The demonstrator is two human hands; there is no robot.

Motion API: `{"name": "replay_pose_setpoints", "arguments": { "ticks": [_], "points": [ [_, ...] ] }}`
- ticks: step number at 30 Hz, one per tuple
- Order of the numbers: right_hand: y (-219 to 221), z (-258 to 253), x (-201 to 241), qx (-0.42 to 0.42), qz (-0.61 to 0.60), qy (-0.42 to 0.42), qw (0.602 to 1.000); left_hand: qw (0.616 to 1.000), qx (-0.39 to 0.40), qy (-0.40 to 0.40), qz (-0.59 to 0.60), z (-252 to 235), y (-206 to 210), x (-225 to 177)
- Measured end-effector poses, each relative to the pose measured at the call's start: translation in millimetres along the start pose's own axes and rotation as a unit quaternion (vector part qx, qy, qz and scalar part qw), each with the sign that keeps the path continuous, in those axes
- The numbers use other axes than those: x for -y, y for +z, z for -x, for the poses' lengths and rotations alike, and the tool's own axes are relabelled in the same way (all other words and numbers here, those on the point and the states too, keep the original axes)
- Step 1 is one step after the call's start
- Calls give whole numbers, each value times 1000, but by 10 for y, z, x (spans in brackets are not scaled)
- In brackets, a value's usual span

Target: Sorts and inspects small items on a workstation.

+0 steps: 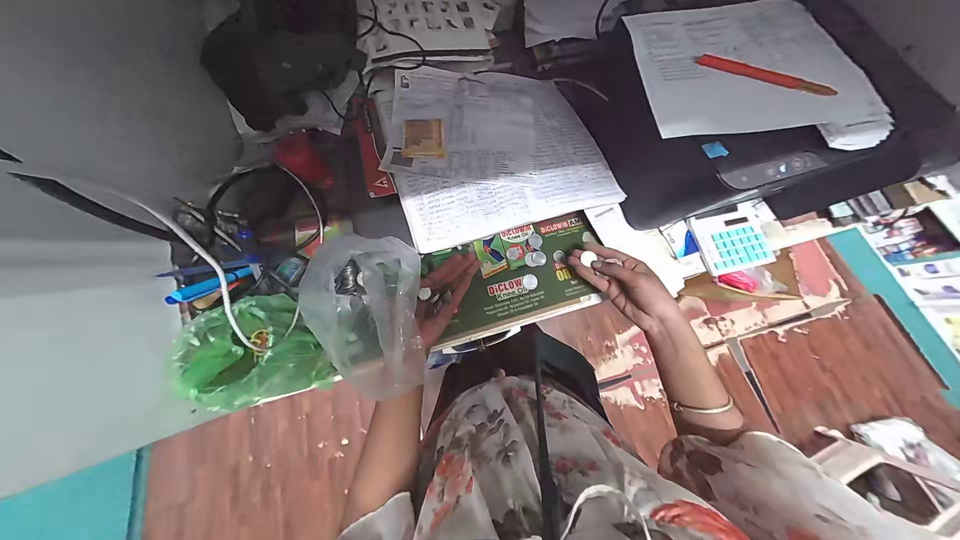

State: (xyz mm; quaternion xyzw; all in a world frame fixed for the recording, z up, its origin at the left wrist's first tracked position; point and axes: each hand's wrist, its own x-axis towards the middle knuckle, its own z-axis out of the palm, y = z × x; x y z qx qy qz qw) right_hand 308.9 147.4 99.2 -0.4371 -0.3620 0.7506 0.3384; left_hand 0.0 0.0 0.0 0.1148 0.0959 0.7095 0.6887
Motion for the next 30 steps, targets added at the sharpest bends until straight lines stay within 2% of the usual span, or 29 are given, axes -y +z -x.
{"name": "replay_pose_setpoints", "arguments": {
  "ticks": [2,5,7,9,11,12,15,18,21,27,30],
  "points": [
    [124,-30,-12,-41,119,-18,992,999,-25,0,23,3,50,-6],
    [220,-113,-70,-57,288,-75,953,999,-46,4,-28,4,127,-13],
    [221,-123,-31,-46,235,-62,969,997,-64,2,-50,4,151,-20],
    [144,-102,58,6,74,7,997,998,-62,-2,-28,7,146,-27],
    [19,-57,74,64,-69,57,994,999,-36,-4,-23,11,92,-26],
    [-31,-40,66,88,-87,65,990,1000,-22,-3,-18,6,51,-18],
    [-62,-2,63,122,-24,50,991,1000,2,-1,13,-14,-8,14],
    [106,-23,44,23,126,7,992,1000,-18,3,-11,-21,77,11],
    [127,-109,-58,-33,251,-58,966,999,12,1,37,-15,22,10],
    [10,-41,32,-21,114,-24,993,997,27,-3,65,-10,-15,2],
    [-5,-31,40,-65,205,-61,975,999,40,6,20,-16,-60,18]
  ]
}}
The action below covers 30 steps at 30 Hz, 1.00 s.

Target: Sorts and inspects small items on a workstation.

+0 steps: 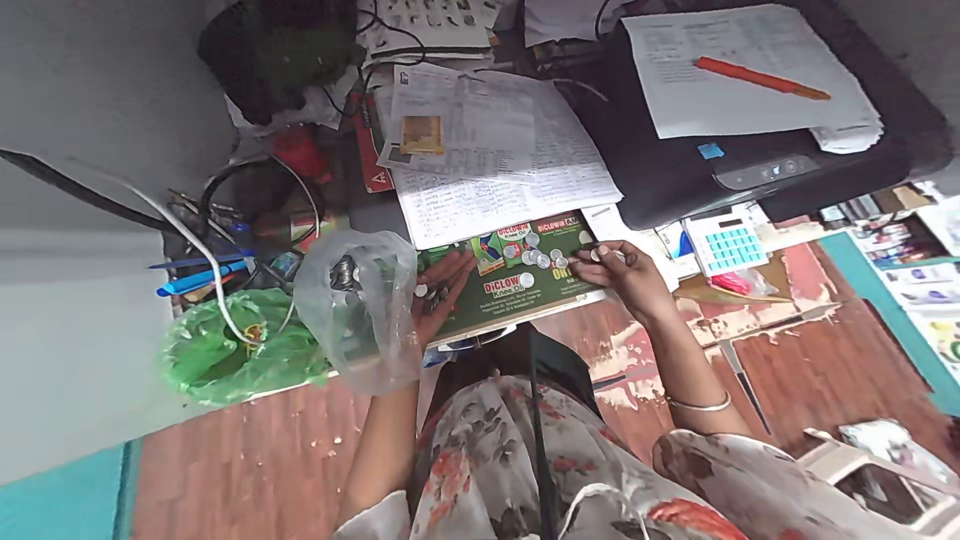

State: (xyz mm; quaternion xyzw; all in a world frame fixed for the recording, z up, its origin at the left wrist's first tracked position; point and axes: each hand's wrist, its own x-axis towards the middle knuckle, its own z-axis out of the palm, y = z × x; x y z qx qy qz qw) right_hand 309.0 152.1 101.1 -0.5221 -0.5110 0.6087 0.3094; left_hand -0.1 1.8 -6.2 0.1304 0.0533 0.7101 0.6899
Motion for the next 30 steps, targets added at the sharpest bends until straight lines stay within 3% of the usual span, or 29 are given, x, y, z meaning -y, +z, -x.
{"name": "replay_pose_setpoints", "arguments": {
  "ticks": [2,6,13,17,19,25,30],
  "points": [
    [26,-36,-44,-24,133,-47,990,1000,12,-9,13,1,-14,-11],
    [48,-103,-88,-40,370,-143,917,999,-15,-22,47,0,73,-17],
    [-137,-135,-11,-17,331,-78,940,998,-11,-6,55,-29,121,21],
    [3,-107,227,28,459,-104,882,994,-98,10,53,-19,322,61],
    [1,-80,296,14,485,-104,868,992,-95,10,77,-3,366,109],
    [-145,46,213,-54,462,-167,870,987,-103,-2,120,-4,609,227],
    [132,231,22,-12,384,-214,898,984,-124,-22,123,-98,779,387]
  ]
}}
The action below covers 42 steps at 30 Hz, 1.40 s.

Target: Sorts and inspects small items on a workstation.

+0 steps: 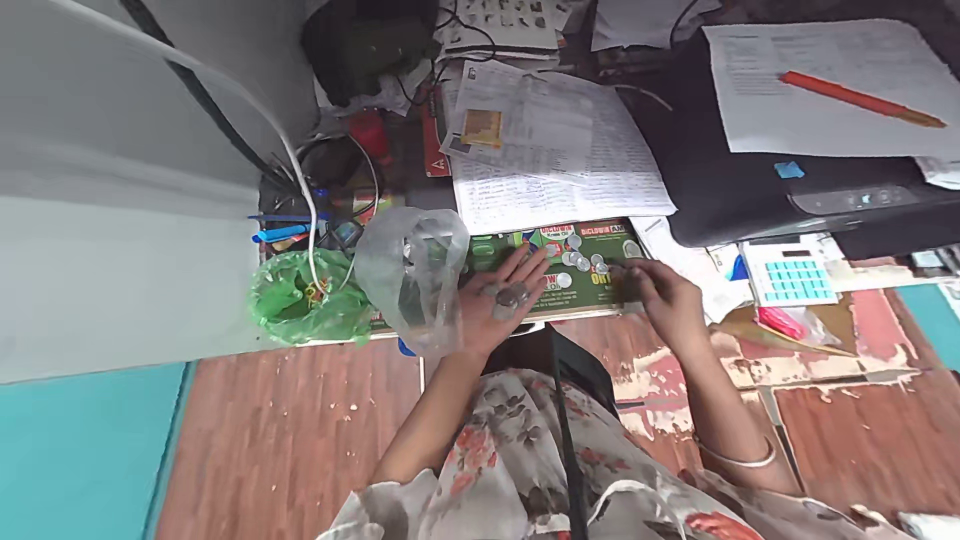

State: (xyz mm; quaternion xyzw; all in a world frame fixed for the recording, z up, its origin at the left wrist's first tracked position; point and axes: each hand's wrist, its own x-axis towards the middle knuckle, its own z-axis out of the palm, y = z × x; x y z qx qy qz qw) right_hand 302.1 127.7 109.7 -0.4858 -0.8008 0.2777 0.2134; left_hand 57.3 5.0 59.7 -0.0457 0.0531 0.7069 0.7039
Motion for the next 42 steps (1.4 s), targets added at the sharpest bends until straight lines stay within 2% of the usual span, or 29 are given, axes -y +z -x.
{"name": "replay_pose_setpoints", "arguments": {
  "ticks": [4,6,10,14,21,24,26,28,31,33,36,39,42],
  "points": [
    [310,177,349,50,-149,-54,986,1000,-12,5,-11,-15,125,124],
    [381,218,524,62,-184,-73,978,1000,-3,2,-7,-24,151,151],
    [487,231,758,62,-108,-152,981,998,16,2,-65,-17,185,175],
    [626,173,802,102,-18,-240,965,992,-25,4,-121,-10,234,216],
    [786,-16,590,131,123,-398,900,966,-258,7,-11,-82,357,235],
    [761,-77,578,131,119,-439,881,954,-299,10,6,-80,392,251],
    [768,-113,569,122,89,-442,884,953,-302,8,6,-81,406,248],
    [804,-147,538,102,28,-414,904,956,-291,4,-30,-84,421,253],
    [874,-193,512,78,-59,-333,938,949,-305,5,-84,-99,476,235],
    [842,-198,555,125,-96,-270,950,947,-309,15,-89,-99,471,207],
    [815,-163,624,192,-64,-268,942,949,-307,23,-63,-83,428,194],
    [871,-162,647,163,-25,-299,940,955,-281,13,-89,-84,376,215],
    [883,-226,625,144,-92,-214,962,954,-267,9,-134,-101,360,219]
  ]
}}
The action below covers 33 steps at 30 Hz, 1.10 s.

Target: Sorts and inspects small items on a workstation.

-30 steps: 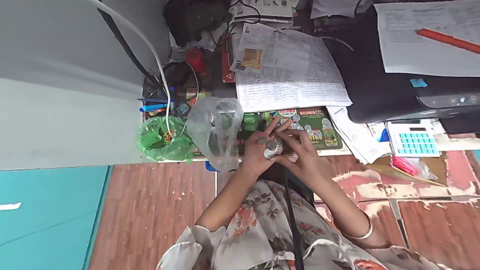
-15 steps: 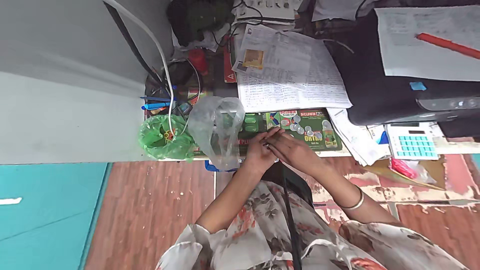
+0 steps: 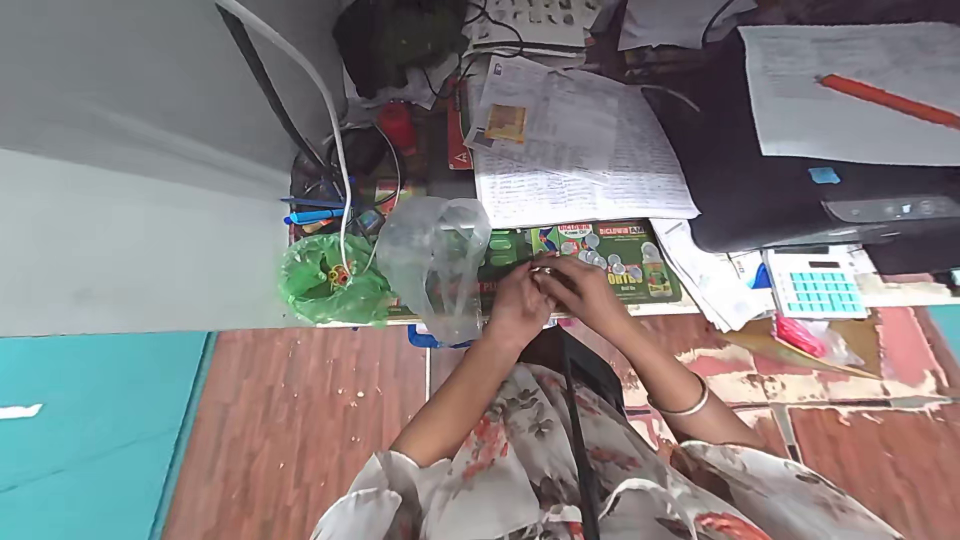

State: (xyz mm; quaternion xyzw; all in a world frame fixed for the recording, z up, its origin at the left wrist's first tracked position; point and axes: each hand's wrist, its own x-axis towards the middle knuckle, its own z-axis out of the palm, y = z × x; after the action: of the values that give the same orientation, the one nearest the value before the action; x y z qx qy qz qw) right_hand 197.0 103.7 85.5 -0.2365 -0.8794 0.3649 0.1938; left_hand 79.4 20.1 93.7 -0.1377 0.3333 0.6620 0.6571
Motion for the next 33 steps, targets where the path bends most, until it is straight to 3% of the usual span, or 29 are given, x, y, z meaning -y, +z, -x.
{"name": "replay_pose_setpoints", "arguments": {
  "ticks": [3,7,12,15,21,27,30,33],
  "points": [
    [-58,-12,9,-19,-218,158,963,1000,-18,7,6,-10,2,-25],
    [-155,-53,125,-43,-477,301,825,1000,4,7,26,-53,-26,-20],
    [-214,-166,172,-112,-574,392,710,999,-25,-2,41,-49,-1,-33],
    [-257,-206,138,-112,-604,419,669,998,-27,4,57,-60,-19,-38],
    [-387,-121,58,-102,-604,413,674,996,80,48,-4,-29,-170,-115],
    [-406,-11,12,-88,-525,397,748,982,161,63,-72,-3,-249,-179],
    [-407,32,21,-58,-474,371,796,986,153,39,-52,-6,-245,-194],
    [-381,56,-10,-25,-444,329,833,979,144,58,-135,-6,-231,-168]
  ]
}}
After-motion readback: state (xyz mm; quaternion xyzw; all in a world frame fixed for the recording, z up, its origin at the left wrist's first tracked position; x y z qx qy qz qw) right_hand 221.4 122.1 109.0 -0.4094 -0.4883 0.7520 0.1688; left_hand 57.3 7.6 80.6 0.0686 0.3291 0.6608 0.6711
